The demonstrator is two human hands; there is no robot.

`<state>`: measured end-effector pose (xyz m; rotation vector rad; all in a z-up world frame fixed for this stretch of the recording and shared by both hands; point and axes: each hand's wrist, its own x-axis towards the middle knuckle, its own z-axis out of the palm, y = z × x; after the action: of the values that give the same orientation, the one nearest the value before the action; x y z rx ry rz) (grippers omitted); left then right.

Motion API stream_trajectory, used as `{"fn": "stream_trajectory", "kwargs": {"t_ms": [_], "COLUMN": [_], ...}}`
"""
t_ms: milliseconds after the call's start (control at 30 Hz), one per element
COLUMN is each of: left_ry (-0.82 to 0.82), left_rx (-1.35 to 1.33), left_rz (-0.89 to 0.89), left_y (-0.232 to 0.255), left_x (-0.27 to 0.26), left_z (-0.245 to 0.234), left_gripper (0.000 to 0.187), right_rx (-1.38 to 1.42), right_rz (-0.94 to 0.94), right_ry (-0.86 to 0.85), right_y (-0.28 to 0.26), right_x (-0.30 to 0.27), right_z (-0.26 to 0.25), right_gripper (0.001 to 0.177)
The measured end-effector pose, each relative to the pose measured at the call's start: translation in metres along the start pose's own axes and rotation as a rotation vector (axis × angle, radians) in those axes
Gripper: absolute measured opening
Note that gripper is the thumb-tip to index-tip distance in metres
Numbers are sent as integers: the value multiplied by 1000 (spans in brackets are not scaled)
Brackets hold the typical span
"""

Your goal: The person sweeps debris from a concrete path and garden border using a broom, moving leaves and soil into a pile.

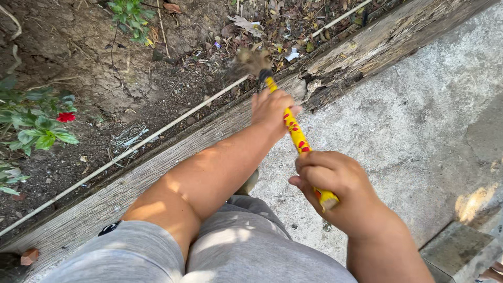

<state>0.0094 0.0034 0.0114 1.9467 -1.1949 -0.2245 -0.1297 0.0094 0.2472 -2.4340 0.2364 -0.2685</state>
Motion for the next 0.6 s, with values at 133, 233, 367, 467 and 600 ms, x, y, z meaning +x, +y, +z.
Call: {"fn": "stream_trajectory", "kwargs": {"t_ms": [133, 233, 367, 467, 600], "left_ry": [-8, -60, -244, -301, -196], "left_rx": [-122, -165, -7, 102, -46], "left_rz": [93, 116, -14, -83, -105], "left_y": [32, 32, -8, -28, -8], "left_x": [12, -8, -44, -54, -23], "left_z": [-30, -52, -58, -41, -5], "left_gripper": [30, 33, 32, 29, 27], "right_rx": [10, 289, 555, 495, 147], "right_rz": [-42, 108, 234, 215, 120], "right_ry": [86, 178, 224, 88, -4], "right_y": [-22, -21, 14, 21, 3], "right_x": [-12, -33, -34, -21, -2], "right_z": [-40, -59, -18, 10, 9], "right_gripper": [19, 15, 10, 12, 17]}}
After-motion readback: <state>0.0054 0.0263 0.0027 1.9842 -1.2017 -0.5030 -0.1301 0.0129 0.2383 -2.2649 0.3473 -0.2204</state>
